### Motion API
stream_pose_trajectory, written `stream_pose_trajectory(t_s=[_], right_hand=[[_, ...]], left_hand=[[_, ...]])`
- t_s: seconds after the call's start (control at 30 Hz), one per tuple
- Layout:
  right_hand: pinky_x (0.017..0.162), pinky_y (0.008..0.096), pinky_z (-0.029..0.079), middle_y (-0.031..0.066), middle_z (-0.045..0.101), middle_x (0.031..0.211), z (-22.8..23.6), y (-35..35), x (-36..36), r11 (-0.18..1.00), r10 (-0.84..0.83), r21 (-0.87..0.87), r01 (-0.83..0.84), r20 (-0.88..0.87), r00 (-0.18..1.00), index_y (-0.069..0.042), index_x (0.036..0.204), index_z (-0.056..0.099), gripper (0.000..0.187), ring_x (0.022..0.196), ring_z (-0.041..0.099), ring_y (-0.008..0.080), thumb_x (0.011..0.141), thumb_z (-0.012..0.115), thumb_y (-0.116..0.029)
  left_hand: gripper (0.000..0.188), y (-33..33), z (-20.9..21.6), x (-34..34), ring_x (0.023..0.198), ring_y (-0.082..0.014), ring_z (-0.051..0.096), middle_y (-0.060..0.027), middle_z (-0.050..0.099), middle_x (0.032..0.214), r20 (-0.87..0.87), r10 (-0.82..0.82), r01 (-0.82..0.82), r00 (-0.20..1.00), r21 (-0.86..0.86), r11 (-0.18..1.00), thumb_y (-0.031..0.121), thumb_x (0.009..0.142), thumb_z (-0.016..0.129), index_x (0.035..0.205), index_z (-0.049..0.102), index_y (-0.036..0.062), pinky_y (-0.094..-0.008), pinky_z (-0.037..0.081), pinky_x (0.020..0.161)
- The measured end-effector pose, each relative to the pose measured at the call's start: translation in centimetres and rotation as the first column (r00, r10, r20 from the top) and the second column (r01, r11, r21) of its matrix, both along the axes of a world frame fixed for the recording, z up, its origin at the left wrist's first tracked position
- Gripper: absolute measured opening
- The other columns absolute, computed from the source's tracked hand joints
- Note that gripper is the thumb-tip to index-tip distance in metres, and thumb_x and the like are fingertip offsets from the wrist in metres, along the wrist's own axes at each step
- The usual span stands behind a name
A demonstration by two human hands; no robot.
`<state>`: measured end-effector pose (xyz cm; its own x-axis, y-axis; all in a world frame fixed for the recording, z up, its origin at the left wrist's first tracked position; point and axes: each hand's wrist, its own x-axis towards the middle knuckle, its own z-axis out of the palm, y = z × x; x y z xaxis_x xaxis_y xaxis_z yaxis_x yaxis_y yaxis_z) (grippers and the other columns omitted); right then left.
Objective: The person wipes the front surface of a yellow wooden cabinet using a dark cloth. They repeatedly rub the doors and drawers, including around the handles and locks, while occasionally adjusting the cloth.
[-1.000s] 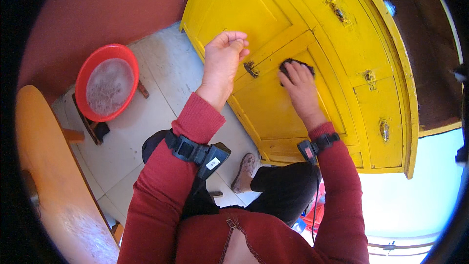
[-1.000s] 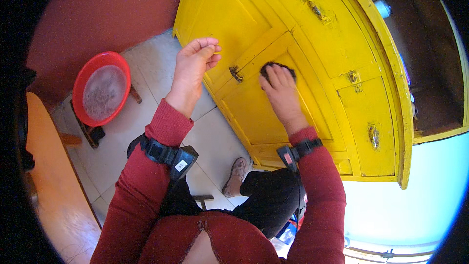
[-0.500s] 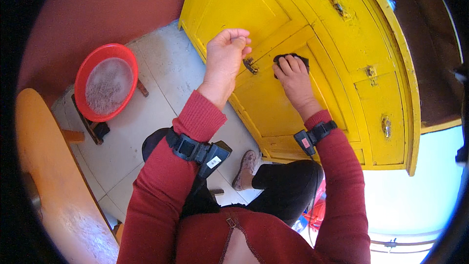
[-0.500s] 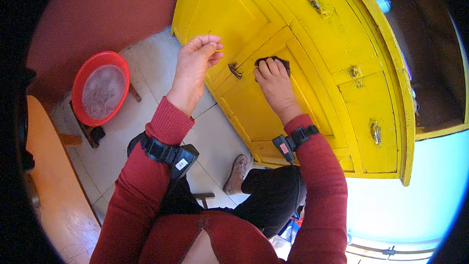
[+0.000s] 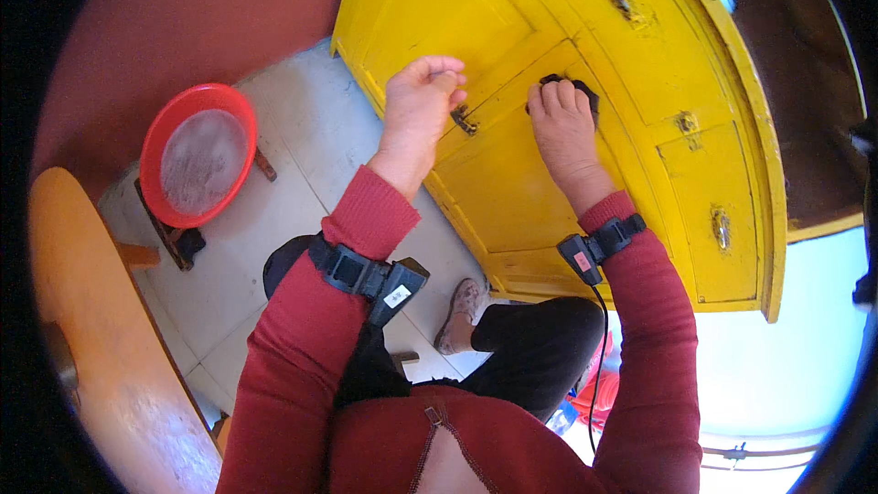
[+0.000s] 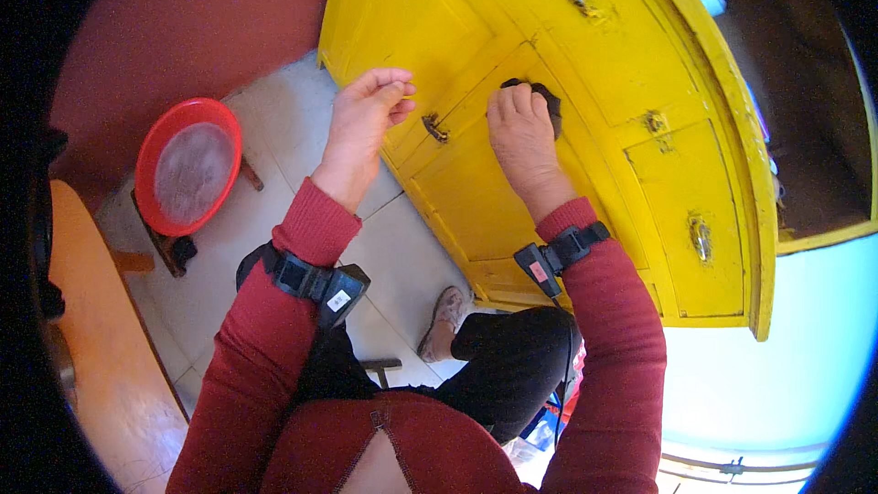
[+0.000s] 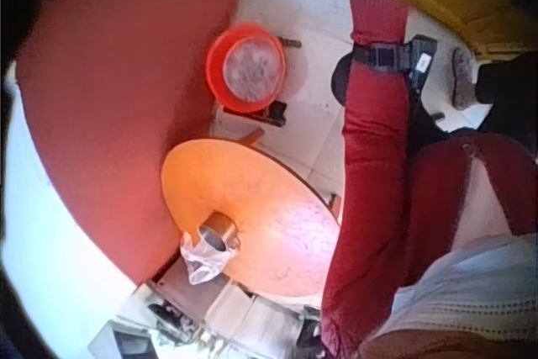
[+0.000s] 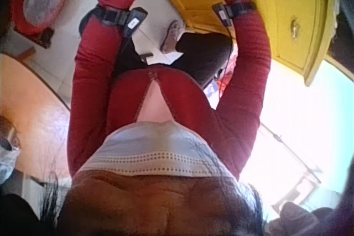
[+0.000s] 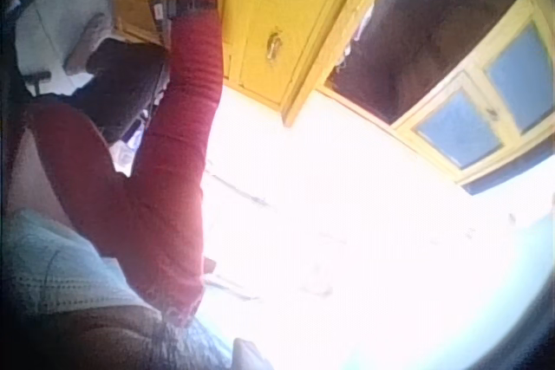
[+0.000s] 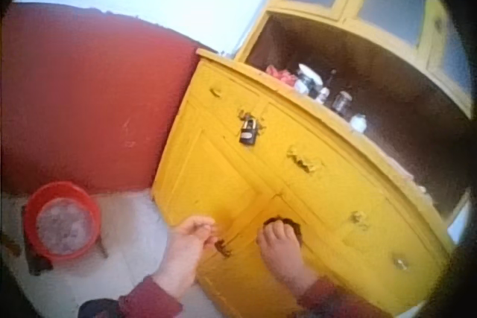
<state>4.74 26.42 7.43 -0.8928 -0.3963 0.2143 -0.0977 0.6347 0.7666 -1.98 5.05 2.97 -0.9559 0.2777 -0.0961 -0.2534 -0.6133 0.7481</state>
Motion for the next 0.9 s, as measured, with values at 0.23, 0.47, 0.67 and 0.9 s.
stream_pose_trajectory(t_s=[0.23,0.47,0.67,0.9], right_hand=[[0.096,0.0409,0.043,0.0118,0.059,0.114,-0.4,1.3,1.4,0.997,0.062,-0.048,-0.061,0.016,0.998,-0.005,0.116,0.066,0.034,0.111,0.053,0.0300,0.086,0.060,-0.019],[0.090,0.0400,0.043,0.0089,0.060,0.102,-0.8,0.3,-0.2,0.998,0.024,0.047,-0.032,0.160,0.987,-0.007,0.103,0.067,0.023,0.103,0.054,0.0277,0.085,0.061,-0.019],[0.090,0.0388,0.043,0.0087,0.059,0.101,2.9,0.7,0.9,0.998,-0.029,0.058,0.022,0.121,0.992,-0.008,0.107,0.065,0.025,0.103,0.054,0.0276,0.085,0.061,-0.018],[0.089,0.0379,0.043,0.0083,0.061,0.101,-0.1,-0.4,-1.0,0.993,-0.019,0.119,0.000,0.155,0.988,-0.007,0.102,0.067,0.021,0.103,0.054,0.0272,0.085,0.061,-0.017]], left_hand=[[0.016,0.0,-0.3,0.1,0.081,-0.0120,0.066,-0.0057,0.071,0.100,-0.019,0.035,-0.035,0.999,-0.028,0.999,0.004,0.099,0.060,0.111,0.069,0.0040,-0.0250,0.054,0.075],[0.014,-0.4,-1.1,-0.4,0.081,-0.0116,0.065,-0.0052,0.070,0.099,-0.010,0.029,-0.029,1.000,-0.040,0.999,0.004,0.099,0.060,0.109,0.069,0.0042,-0.0249,0.054,0.074],[0.014,0.1,-0.9,-0.2,0.079,-0.0113,0.065,-0.0050,0.070,0.098,-0.014,0.024,-0.024,1.000,-0.012,1.000,0.004,0.099,0.059,0.110,0.069,0.0042,-0.0252,0.053,0.073],[0.014,0.1,-0.9,-0.2,0.077,-0.0133,0.062,-0.0080,0.068,0.095,0.007,0.021,-0.021,1.000,-0.008,1.000,-0.002,0.097,0.058,0.106,0.068,-0.0008,-0.0255,0.053,0.070]])
